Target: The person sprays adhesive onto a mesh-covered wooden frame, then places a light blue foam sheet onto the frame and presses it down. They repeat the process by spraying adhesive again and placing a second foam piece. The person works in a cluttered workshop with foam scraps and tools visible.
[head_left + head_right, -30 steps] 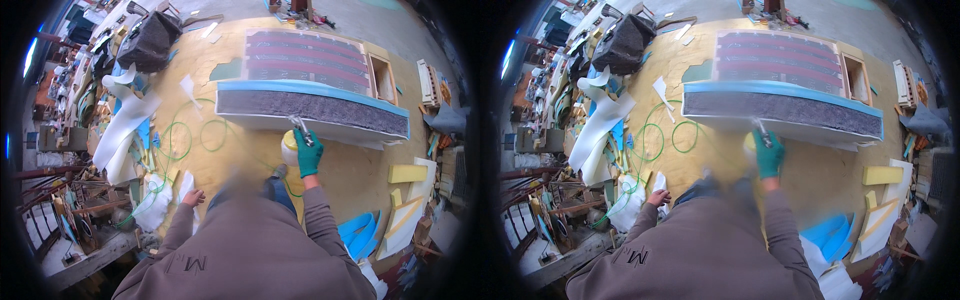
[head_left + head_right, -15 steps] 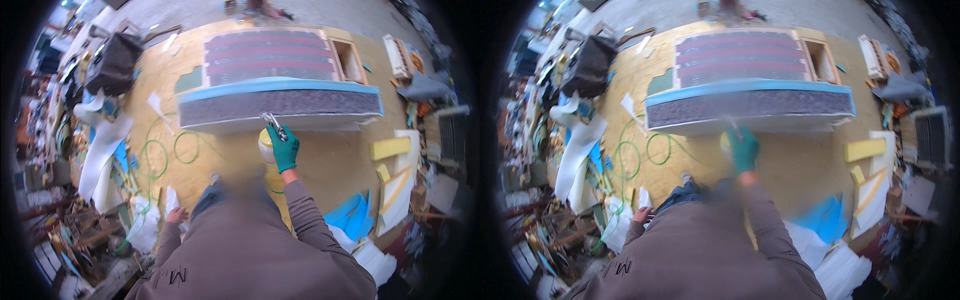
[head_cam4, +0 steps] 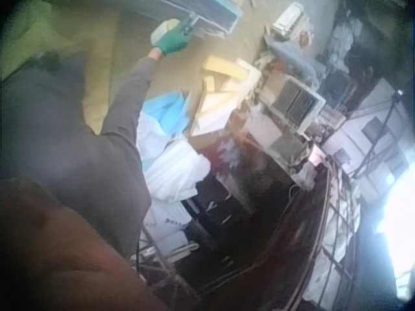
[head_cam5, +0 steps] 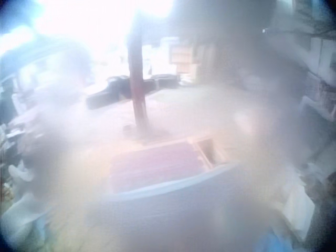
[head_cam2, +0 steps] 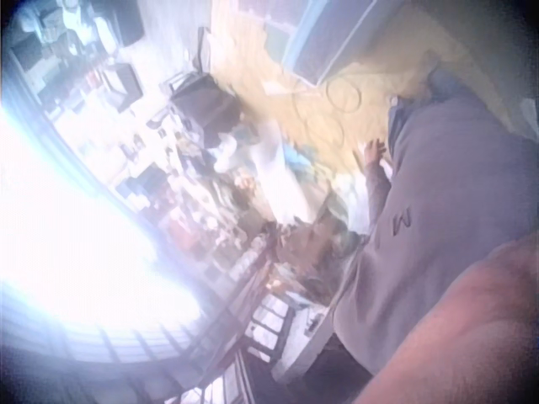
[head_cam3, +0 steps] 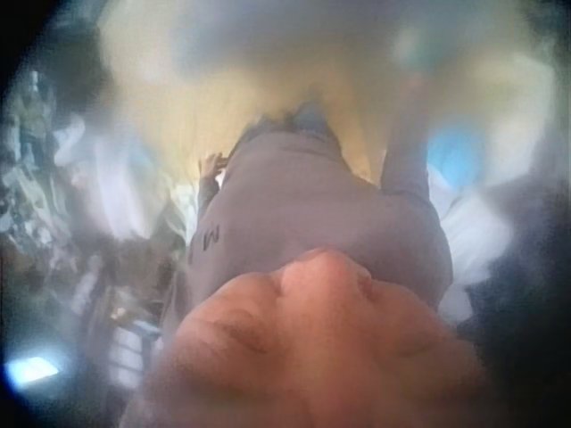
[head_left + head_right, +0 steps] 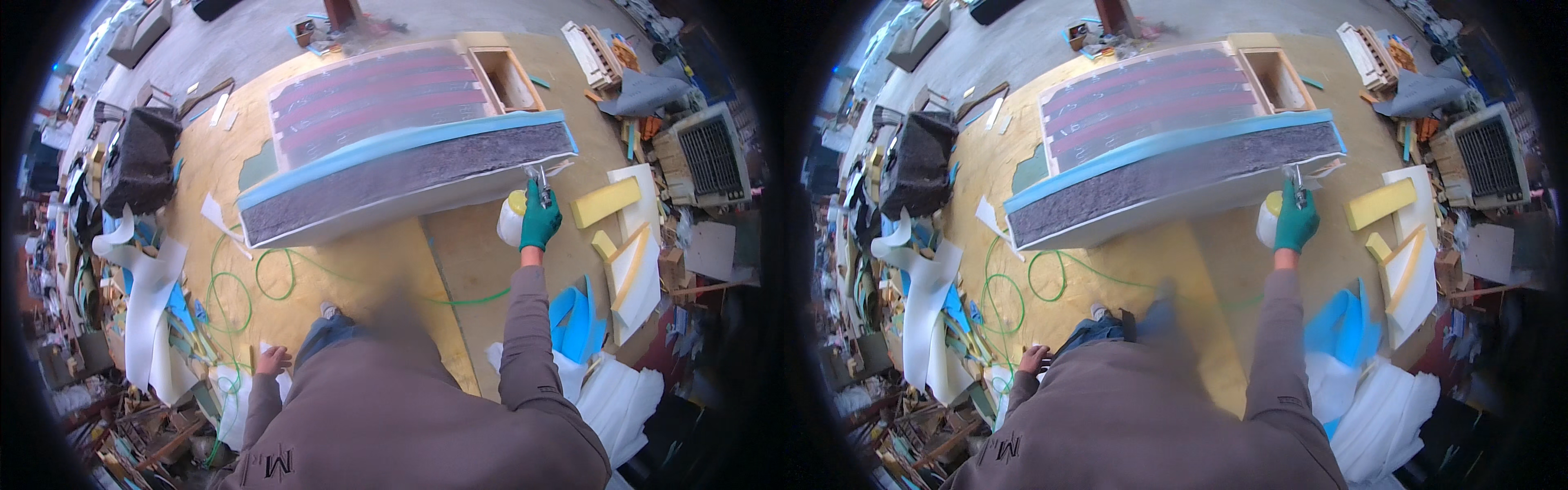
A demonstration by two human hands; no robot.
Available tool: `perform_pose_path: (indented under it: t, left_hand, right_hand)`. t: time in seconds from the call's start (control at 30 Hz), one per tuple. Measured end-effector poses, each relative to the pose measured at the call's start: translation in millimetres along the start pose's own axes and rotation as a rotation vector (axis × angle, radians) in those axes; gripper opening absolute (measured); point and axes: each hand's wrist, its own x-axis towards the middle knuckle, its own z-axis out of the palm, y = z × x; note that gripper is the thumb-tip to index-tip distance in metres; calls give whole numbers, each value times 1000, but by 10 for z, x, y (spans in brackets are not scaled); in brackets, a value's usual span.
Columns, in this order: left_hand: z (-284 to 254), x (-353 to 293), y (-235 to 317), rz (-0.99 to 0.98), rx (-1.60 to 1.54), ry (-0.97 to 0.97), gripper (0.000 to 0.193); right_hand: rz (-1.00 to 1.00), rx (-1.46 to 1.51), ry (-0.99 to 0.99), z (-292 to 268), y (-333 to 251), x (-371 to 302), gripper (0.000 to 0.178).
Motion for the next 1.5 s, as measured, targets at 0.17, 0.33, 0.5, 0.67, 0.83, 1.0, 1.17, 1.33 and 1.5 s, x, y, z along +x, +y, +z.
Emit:
perform_pose_path:
  t: [0.17,0.33,0.5,0.67,0.83,1.0,1.17,1.33,1.5]
  left_hand:
    - [-17,-16,100,19,38,-16,44]
    - [-26,-27,162,26,37,-10,43]
    - [-50,-57,127,41,-20,-4,39]
    - [-116,-19,-37,54,-94,-25,37]
    - [-207,38,-261,74,-63,21,39]
    - [-401,-29,-563,1,-98,83,43]
    - [-928,139,-1110,-61,-137,49,43]
    - [-1854,688,-1752,-161,-148,23,44]
    - [-3297,1145,-1988,-86,-232,67,42]
  right_hand:
    - [-1,1,87,-163,111,428,45]
    - [27,-86,155,-333,180,774,48]
    - [68,-46,219,-500,170,987,51]
    - [58,-45,283,-581,203,989,46]
    - [-100,184,148,-496,80,446,32]
    - [-153,539,60,-185,-398,-559,34]
    - [-44,509,-134,314,-1023,-1657,33]
    - [-49,452,-277,879,-1884,-2942,32]
    - [-107,721,-456,1565,-2966,-4302,27]
